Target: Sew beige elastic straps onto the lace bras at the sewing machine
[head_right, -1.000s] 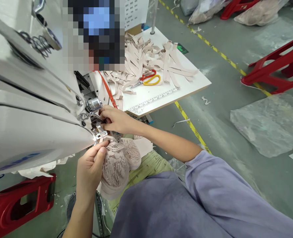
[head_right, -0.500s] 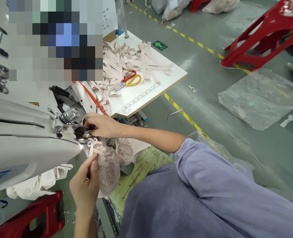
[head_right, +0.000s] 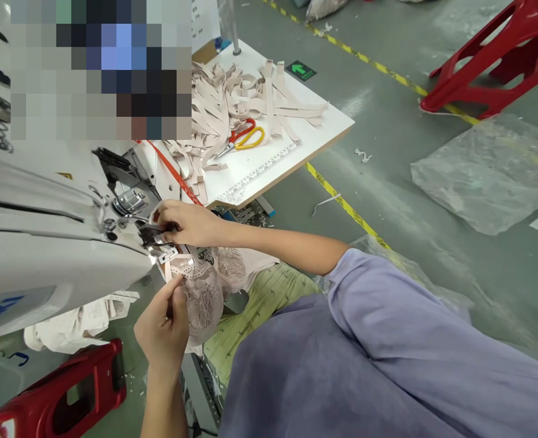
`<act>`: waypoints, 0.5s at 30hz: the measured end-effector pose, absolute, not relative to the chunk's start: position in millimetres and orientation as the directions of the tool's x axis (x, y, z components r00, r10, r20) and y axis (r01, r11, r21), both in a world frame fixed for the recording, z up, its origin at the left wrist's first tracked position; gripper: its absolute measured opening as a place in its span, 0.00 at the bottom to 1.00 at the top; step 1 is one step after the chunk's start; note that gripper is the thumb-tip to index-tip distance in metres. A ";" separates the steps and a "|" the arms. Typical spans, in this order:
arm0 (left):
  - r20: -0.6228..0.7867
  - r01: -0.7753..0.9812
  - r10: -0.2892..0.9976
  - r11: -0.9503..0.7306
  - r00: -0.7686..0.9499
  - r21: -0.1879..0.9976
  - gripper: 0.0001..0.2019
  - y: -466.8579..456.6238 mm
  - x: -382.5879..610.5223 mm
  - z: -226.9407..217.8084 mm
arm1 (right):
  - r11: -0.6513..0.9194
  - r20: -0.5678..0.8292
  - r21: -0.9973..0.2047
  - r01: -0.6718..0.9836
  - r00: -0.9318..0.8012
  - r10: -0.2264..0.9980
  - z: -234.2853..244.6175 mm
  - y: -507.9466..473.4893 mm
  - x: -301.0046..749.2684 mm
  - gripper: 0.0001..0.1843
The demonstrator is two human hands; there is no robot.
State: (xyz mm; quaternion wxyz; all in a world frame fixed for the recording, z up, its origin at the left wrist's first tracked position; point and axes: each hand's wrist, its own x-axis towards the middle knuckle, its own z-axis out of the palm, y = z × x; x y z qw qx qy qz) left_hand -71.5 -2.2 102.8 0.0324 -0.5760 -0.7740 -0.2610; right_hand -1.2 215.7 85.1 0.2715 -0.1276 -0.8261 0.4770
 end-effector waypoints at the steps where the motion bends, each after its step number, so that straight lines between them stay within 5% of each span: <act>1: 0.362 0.914 0.875 0.187 -0.321 0.359 0.12 -1.6 -71.3 102.3 | 0.510 0.333 -0.858 -0.058 -0.819 0.468 85.1 215.9 -0.7 0.03; 7: 0.391 0.926 0.874 0.148 -0.287 0.349 0.12 -1.3 -70.3 98.2 | 0.503 0.366 -0.858 -0.104 -0.811 0.457 82.9 216.7 0.9 0.03; 12: 0.365 0.888 0.827 0.309 -0.428 0.342 0.15 -6.2 -69.8 92.9 | 0.498 0.405 -0.855 -0.147 -0.789 0.462 77.8 217.3 0.9 0.04; 15: 0.510 0.924 0.773 0.285 -0.378 0.253 0.17 -4.1 -61.7 93.6 | 0.504 0.442 -0.844 -0.184 -0.771 0.459 75.6 216.4 0.5 0.05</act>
